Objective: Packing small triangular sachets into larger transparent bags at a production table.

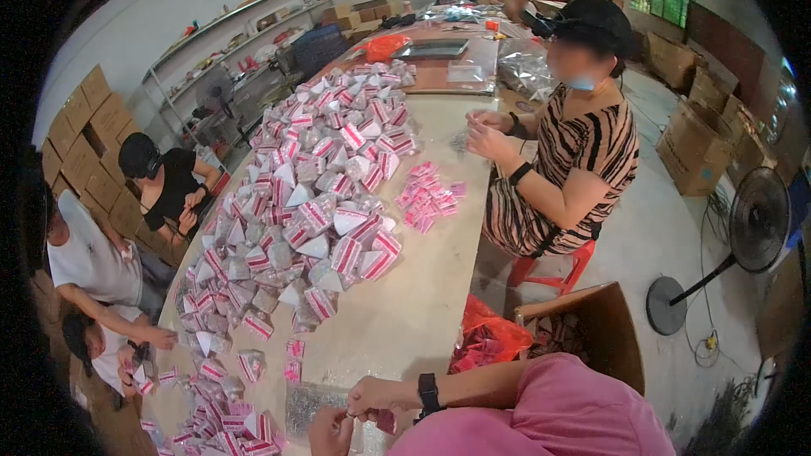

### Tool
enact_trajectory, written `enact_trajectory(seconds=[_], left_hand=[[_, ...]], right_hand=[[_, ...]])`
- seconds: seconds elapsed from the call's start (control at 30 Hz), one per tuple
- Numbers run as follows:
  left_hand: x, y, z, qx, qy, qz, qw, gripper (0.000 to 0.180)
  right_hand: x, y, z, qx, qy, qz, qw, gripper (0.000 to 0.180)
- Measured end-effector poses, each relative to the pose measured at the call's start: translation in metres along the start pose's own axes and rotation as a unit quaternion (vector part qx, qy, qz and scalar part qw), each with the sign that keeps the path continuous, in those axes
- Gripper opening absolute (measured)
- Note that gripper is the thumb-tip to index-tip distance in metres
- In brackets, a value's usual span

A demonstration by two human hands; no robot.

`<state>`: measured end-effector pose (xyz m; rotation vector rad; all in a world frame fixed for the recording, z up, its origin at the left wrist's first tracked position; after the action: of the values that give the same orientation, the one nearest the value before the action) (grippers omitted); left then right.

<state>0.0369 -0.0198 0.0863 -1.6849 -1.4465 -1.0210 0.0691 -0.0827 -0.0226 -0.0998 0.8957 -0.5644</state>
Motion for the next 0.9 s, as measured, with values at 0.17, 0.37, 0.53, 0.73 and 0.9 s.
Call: enact_trajectory(seconds=[0.17, 0.37, 0.53, 0.73, 0.9], left_hand=[[-0.020, -0.001, 0.022, 0.093, -0.008, -0.011, 0.996, 0.021], [-0.040, -0.012, 0.069, 0.222, -0.159, 0.040, 0.961, 0.021], [-0.072, -0.009, 0.075, 0.271, -0.384, 0.031, 0.882, 0.019], [-0.074, -0.004, 0.065, 0.286, -0.451, -0.012, 0.845, 0.014], [-0.066, 0.012, 0.049, 0.250, -0.413, 0.010, 0.875, 0.015]], right_hand=[[0.009, 0.004, -0.007, 0.008, 0.004, -0.005, 1.000, 0.016], [-0.022, -0.003, 0.019, 0.007, -0.160, 0.012, 0.987, 0.012], [-0.029, -0.015, 0.043, 0.295, -0.466, 0.010, 0.834, 0.016], [-0.041, -0.020, 0.052, 0.291, -0.625, 0.004, 0.724, 0.012], [-0.042, -0.033, 0.066, 0.305, -0.679, -0.013, 0.668, 0.006]])
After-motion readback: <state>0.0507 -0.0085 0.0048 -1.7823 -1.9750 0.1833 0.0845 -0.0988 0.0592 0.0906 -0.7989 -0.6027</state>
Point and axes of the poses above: each hand's wrist, its own y-axis towards the middle knuckle, its own x-axis out of the back of the hand, z = x × y, the point moved 10 cm from there along y, towards the middle knuckle, and after that the axes turned 15 degrees about y, right-handed, at the moved point
